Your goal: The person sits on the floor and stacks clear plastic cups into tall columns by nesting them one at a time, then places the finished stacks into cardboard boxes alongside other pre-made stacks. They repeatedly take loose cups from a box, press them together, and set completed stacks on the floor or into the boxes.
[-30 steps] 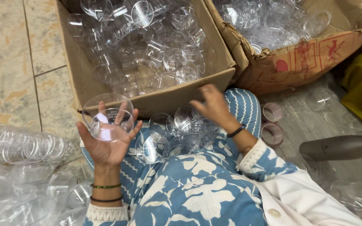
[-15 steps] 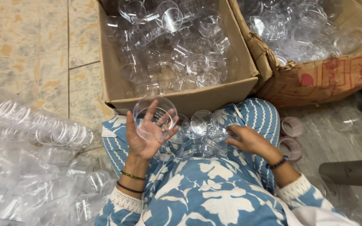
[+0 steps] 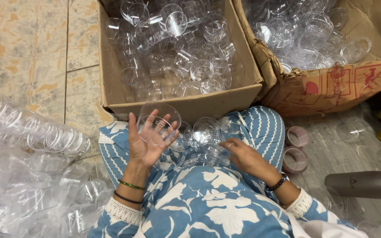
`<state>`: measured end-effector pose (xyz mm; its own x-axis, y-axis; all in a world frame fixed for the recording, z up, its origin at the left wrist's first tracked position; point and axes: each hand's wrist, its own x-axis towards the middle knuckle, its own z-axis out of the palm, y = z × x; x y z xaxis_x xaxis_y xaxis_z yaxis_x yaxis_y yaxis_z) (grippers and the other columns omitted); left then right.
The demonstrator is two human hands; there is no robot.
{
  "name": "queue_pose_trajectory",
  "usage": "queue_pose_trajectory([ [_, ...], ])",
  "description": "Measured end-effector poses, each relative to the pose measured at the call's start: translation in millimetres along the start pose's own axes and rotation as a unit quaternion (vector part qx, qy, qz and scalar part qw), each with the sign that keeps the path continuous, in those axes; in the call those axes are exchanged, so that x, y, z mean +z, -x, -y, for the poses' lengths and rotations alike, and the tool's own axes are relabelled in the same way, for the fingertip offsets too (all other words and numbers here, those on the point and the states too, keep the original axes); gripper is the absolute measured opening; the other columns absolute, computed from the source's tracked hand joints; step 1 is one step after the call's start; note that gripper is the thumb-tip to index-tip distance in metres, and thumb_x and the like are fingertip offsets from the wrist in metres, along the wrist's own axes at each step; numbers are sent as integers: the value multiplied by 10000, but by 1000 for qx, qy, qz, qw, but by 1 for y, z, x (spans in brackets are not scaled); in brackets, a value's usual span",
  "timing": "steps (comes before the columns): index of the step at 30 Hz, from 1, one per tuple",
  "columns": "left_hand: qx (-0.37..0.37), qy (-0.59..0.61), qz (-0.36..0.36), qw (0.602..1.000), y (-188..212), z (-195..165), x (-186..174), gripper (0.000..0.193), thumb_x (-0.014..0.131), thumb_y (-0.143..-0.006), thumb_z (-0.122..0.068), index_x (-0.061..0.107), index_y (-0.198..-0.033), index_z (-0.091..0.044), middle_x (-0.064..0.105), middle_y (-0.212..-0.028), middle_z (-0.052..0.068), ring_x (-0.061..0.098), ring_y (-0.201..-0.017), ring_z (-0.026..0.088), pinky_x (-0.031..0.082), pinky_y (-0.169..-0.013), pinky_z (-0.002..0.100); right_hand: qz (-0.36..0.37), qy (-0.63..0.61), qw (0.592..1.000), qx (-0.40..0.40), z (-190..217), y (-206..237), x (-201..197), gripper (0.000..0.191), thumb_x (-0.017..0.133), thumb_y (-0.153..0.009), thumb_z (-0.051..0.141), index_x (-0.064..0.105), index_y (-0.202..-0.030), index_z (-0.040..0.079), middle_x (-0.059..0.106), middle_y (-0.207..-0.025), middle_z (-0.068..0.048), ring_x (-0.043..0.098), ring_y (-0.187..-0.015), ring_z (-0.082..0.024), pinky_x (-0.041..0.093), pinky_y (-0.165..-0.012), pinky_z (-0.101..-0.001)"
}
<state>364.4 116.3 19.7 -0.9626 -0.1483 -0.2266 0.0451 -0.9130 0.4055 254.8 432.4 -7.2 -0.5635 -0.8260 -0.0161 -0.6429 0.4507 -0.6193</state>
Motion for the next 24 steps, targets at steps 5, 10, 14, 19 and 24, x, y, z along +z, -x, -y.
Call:
queue_pose_trajectory([
  [5, 27, -152, 55, 986, 0, 7, -5, 881, 795, -770, -544, 343, -1485, -298, 417, -1451, 118, 499, -1323, 387, 466, -1097, 582, -19, 10, 996, 86, -3, 10, -15, 405, 666, -908, 125, 623, -1312, 130, 744, -1037, -160, 741, -931, -339, 592, -825, -404],
  [10, 10, -109, 76, 991, -11, 14, 0, 898, 723, -836, -589, 297, -1568, -288, 426, -1463, 146, 530, -1286, 379, 509, -1041, 516, -235, -159, 958, 29, 23, 6, -51, 171, 611, -983, 70, 640, -1152, 58, 781, -1008, -131, 790, -903, -223, 657, -778, -337],
  [14, -33, -90, 90, 991, -15, 26, 11, 874, 622, -906, -652, 276, -1595, -241, 482, -1404, 202, 606, -1164, 377, 569, -928, 479, -216, -451, 864, -55, 46, -42, -49, 314, 537, -1049, 73, 471, -1355, 51, 694, -1240, -163, 716, -1062, -202, 616, -885, -334],
  [19, -1, -189, 62, 980, -14, 34, 19, 860, 569, -908, -644, 300, -1581, -180, 534, -1371, 159, 656, -1116, 316, 622, -894, 450, -127, -413, 900, -61, 62, -88, -25, 522, 553, -1060, 216, 411, -1535, 51, 603, -1410, -172, 602, -1289, -242, 523, -1068, -352],
  [24, 31, -254, 50, 965, -12, 35, 20, 860, 584, -915, -631, 270, -1594, -207, 522, -1371, 129, 630, -1085, 239, 591, -867, 398, -57, -146, 983, -97, 62, -88, -40, 1065, 903, -711, 464, 360, -1516, 27, 490, -1496, -240, 522, -1375, -336, 460, -1113, -422],
])
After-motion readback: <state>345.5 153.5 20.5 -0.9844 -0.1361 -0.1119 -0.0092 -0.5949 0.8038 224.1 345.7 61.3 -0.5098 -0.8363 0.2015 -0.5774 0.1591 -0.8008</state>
